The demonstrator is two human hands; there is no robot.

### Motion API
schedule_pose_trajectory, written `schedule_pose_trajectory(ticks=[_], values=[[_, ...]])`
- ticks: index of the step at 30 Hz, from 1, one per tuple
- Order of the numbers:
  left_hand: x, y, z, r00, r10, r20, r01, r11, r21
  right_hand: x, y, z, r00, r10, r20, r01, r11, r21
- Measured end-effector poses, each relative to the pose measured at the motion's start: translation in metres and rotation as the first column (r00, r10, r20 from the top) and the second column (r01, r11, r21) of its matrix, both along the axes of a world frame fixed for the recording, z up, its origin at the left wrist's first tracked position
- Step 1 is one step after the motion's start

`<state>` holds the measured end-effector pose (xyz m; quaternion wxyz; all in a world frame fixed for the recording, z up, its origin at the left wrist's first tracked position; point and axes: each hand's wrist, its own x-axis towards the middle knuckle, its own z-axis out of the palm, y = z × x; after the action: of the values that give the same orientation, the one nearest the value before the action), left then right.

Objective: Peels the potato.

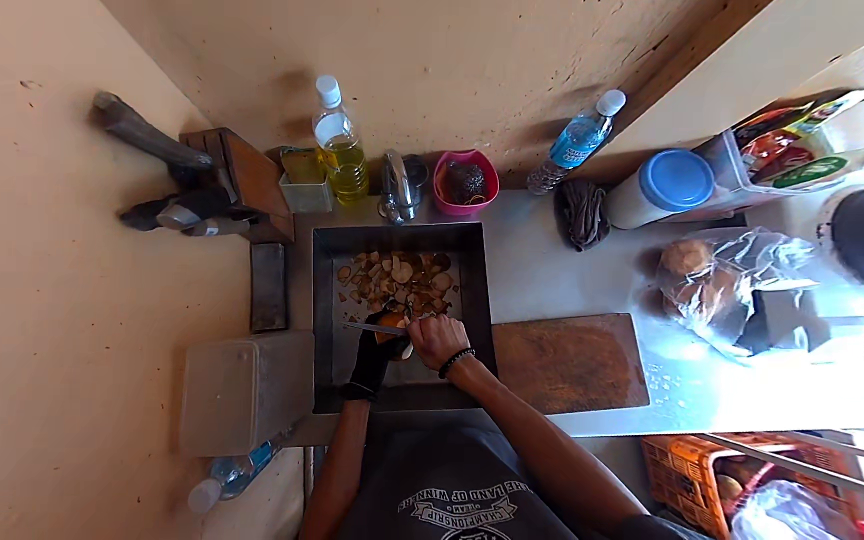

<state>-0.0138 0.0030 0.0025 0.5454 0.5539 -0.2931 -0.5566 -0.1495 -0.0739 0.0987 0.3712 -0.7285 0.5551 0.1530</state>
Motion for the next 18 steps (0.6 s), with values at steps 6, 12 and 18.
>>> schedule_pose_trajectory(ticks=[6,12,18], values=[[0.009,-0.002,-0.006,0.998,-0.029,0.064,0.02,0.992,0.123,-0.013,0.003,-0.024,0.968,-0.206,-0.146,0.224,0.967,0.121],[0.012,0.006,0.001,0.999,0.016,0.047,-0.02,0.995,0.1,-0.025,0.013,-0.055,0.948,-0.257,-0.188,0.293,0.936,0.197],[0.054,-0.009,0.051,0.992,-0.003,0.126,0.041,0.955,-0.293,-0.05,0.031,-0.105,0.865,-0.491,-0.101,0.489,0.782,0.386]])
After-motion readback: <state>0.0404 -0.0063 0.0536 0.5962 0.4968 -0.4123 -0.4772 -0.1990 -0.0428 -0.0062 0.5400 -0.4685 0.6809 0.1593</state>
